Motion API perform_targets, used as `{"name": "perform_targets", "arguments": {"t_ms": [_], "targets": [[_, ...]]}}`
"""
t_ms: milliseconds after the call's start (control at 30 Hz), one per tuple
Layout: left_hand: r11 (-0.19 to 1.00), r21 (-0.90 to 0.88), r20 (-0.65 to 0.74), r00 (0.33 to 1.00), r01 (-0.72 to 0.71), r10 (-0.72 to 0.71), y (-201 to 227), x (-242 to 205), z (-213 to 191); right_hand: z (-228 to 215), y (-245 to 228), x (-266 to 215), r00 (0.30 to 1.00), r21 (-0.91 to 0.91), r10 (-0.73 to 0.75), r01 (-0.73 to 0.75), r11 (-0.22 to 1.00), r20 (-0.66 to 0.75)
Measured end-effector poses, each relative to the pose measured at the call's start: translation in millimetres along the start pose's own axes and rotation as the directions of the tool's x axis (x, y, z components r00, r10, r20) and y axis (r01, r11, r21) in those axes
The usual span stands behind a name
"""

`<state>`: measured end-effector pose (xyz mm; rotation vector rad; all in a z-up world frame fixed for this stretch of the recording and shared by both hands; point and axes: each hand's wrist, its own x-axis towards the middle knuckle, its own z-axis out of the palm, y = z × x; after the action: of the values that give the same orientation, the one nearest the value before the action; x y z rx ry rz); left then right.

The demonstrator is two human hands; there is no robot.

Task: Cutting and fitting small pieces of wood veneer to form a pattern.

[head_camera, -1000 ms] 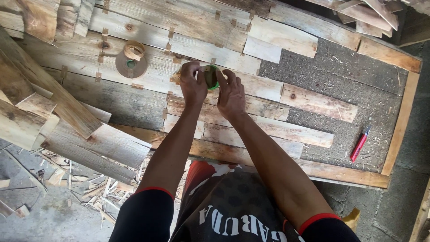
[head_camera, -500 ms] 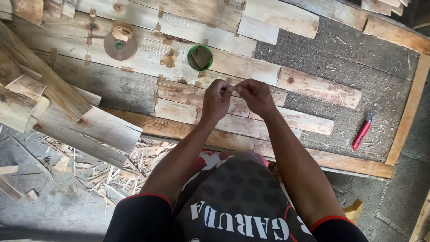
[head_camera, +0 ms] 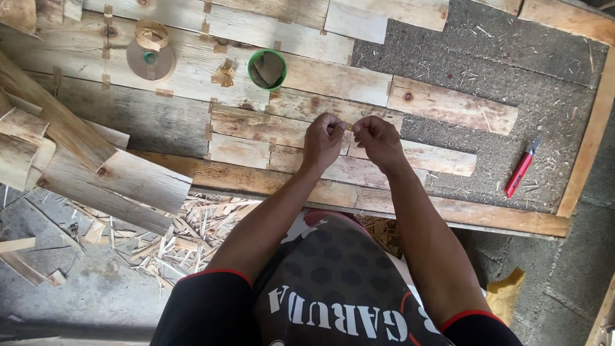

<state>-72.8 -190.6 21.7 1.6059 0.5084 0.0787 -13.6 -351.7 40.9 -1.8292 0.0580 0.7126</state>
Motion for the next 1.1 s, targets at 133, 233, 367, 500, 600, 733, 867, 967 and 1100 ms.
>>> {"name": "perform_targets", "arguments": {"t_ms": [133, 233, 367, 500, 600, 733, 867, 967, 1100], "targets": [[0.995, 0.038, 0.075, 0.992, 0.097, -0.099, 10, -6, -1, -9, 10, -12, 1.0, -0.018, -0.014, 0.014, 1.0, -0.028], [0.989, 0.083, 0.168, 0.977, 0.118, -0.131, 3, -14, -7, -15, 27, -20, 0.996, -0.014, 0.012, -0.013, 1.0, -0.086], [0.899, 0.374, 0.232, 0.962, -0.226, 0.146, -16, -30, -22, -18, 56, -30, 0.99, -0.221, 0.017, -0.048, 0.974, -0.138], [0.514, 0.556, 0.494, 0.757, -0.653, 0.427, -41, -44, -33, -14, 67, -35, 0.985, -0.517, -0.146, 0.078, 0.853, -0.091], [0.462, 0.516, 0.529, 0.692, -0.722, 0.491, -50, -51, -37, -2, 59, -35, 0.994, -0.521, -0.038, -0.023, 0.853, -0.106], [0.449, 0.517, 0.562, 0.685, -0.728, 0.464, -60, -52, -39, 5, 62, -28, 0.989, -0.514, -0.052, -0.027, 0.858, -0.138], [0.438, 0.512, 0.548, 0.674, -0.739, 0.495, -65, -52, -39, 8, 56, -22, 0.977, -0.595, 0.09, -0.19, 0.781, -0.193], [0.427, 0.519, 0.561, 0.673, -0.74, 0.482, -70, -52, -38, 9, 68, -16, 0.975, -0.633, 0.114, -0.211, 0.745, -0.192], [0.366, 0.539, 0.582, 0.649, -0.759, 0.489, -70, -52, -38, 8, 84, -10, 0.982, -0.751, -0.027, -0.126, 0.649, -0.189]]}}
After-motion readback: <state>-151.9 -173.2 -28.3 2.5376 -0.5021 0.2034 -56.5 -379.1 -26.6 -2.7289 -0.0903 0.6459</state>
